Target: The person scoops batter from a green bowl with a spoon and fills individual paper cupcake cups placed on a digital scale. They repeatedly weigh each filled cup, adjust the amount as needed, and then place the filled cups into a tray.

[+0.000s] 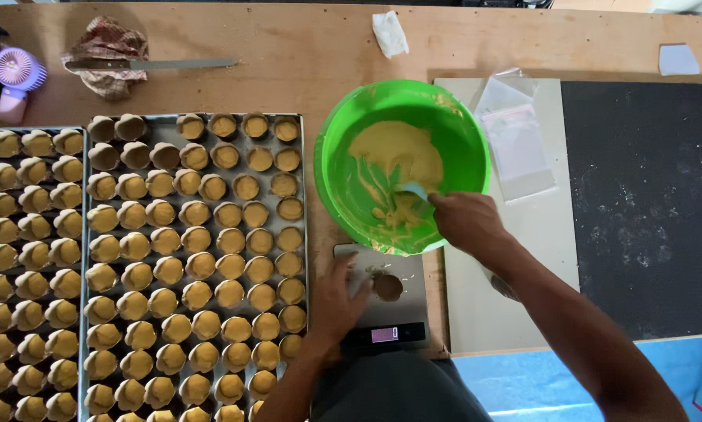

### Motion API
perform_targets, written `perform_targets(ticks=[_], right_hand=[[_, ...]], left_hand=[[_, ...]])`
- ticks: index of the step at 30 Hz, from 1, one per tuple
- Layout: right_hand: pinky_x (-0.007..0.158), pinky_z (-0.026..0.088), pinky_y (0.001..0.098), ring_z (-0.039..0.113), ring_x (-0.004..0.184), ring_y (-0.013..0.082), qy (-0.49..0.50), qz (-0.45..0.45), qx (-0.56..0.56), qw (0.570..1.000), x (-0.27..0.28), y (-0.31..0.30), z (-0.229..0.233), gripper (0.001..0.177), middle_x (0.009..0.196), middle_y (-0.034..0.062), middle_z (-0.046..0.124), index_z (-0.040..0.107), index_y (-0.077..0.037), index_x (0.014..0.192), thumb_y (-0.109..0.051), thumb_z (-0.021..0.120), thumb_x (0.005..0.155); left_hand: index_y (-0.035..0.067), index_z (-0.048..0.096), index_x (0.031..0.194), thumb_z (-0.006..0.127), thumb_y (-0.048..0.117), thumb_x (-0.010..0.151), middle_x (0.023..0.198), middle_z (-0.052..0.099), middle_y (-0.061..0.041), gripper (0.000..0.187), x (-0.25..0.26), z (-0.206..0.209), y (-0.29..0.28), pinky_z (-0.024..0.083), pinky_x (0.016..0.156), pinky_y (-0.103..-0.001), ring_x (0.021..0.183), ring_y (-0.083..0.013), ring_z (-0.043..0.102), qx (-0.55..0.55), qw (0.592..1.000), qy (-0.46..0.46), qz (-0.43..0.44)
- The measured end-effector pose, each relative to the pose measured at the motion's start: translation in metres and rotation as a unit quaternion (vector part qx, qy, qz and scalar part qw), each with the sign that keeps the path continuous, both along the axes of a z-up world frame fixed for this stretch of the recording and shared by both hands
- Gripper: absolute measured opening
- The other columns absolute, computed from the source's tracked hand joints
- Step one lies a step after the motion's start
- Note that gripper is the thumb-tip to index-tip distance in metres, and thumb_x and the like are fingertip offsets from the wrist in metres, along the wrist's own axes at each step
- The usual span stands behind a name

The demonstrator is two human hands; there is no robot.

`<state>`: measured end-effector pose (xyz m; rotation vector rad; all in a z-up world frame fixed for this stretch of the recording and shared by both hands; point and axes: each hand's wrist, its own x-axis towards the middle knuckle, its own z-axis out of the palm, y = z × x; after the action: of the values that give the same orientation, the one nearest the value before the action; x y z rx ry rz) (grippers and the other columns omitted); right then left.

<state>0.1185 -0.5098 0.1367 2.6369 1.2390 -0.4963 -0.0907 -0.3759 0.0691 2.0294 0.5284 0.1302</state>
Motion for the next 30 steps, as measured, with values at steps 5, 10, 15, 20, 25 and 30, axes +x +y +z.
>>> perform_targets(ticks=[5,10,15,20,25,30], right_hand=[[0.057,0.054,0.0408,0.066,0.07,0.0264,0.033,0.053,-0.022,0.998,-0.015,-0.012,-0.011,0.025,0.075,0.0092,0.065,0.057,-0.017,0.102,-0.014,0.05,0.079],[0.056,0.054,0.0384,0.066,0.069,0.0251,0.054,0.107,-0.066,0.991,-0.019,-0.023,-0.002,0.025,0.075,0.0094,0.065,0.056,-0.016,0.102,-0.01,0.053,0.078],[0.06,0.055,0.0448,0.066,0.068,0.025,0.123,0.095,-0.07,0.985,-0.016,-0.026,0.02,0.017,0.075,0.0094,0.066,0.058,-0.017,0.095,-0.014,0.049,0.081],[0.06,0.053,0.0457,0.065,0.066,0.0316,0.188,0.031,-0.035,0.981,-0.019,-0.008,0.069,0.021,0.073,0.0171,0.064,0.064,-0.009,0.089,-0.02,0.047,0.083],[0.067,0.051,0.0382,0.064,0.069,0.0236,0.327,-0.214,0.142,0.909,-0.009,-0.032,0.038,0.031,0.081,0.0156,0.067,0.065,-0.01,0.106,-0.025,0.055,0.08],[0.038,0.014,0.0139,0.016,0.041,0.0009,0.615,-0.476,0.352,0.521,-0.025,-0.066,-0.046,0.008,0.052,-0.0123,0.017,0.044,-0.017,0.072,-0.014,0.051,0.076]], left_hand=[[0.006,0.05,0.117,0.058,0.03,0.079,0.096,0.055,-0.023,0.046,-0.01,0.016,0.015,0.046,0.068,-0.053,0.081,-0.0452,0.057,0.04,0.997,0.024,0.056],[0.009,0.052,0.114,0.061,0.026,0.075,0.097,0.054,-0.02,0.044,-0.025,-0.001,0.02,0.047,0.065,-0.052,0.083,-0.0445,0.056,0.026,0.995,0.009,0.092],[0.012,0.053,0.115,0.057,0.023,0.081,0.099,0.055,-0.009,0.036,-0.037,0.013,0.011,0.05,0.062,-0.039,0.085,-0.0276,0.062,0.035,0.992,-0.008,0.123],[0.009,0.053,0.115,0.061,0.019,0.08,0.097,0.055,-0.013,0.038,-0.055,0.028,0.006,0.049,0.062,-0.04,0.084,-0.0315,0.06,0.013,0.987,-0.037,0.154],[0.007,0.056,0.113,0.063,0.016,0.077,0.096,0.057,-0.015,0.037,-0.079,0.019,-0.001,0.048,0.07,-0.033,0.081,-0.0286,0.062,-0.029,0.976,-0.07,0.205],[0.008,0.053,0.116,0.063,0.017,0.077,0.1,0.059,-0.014,0.041,-0.104,0.013,-0.012,0.051,0.065,-0.032,0.084,-0.0264,0.063,-0.068,0.964,-0.034,0.256]])
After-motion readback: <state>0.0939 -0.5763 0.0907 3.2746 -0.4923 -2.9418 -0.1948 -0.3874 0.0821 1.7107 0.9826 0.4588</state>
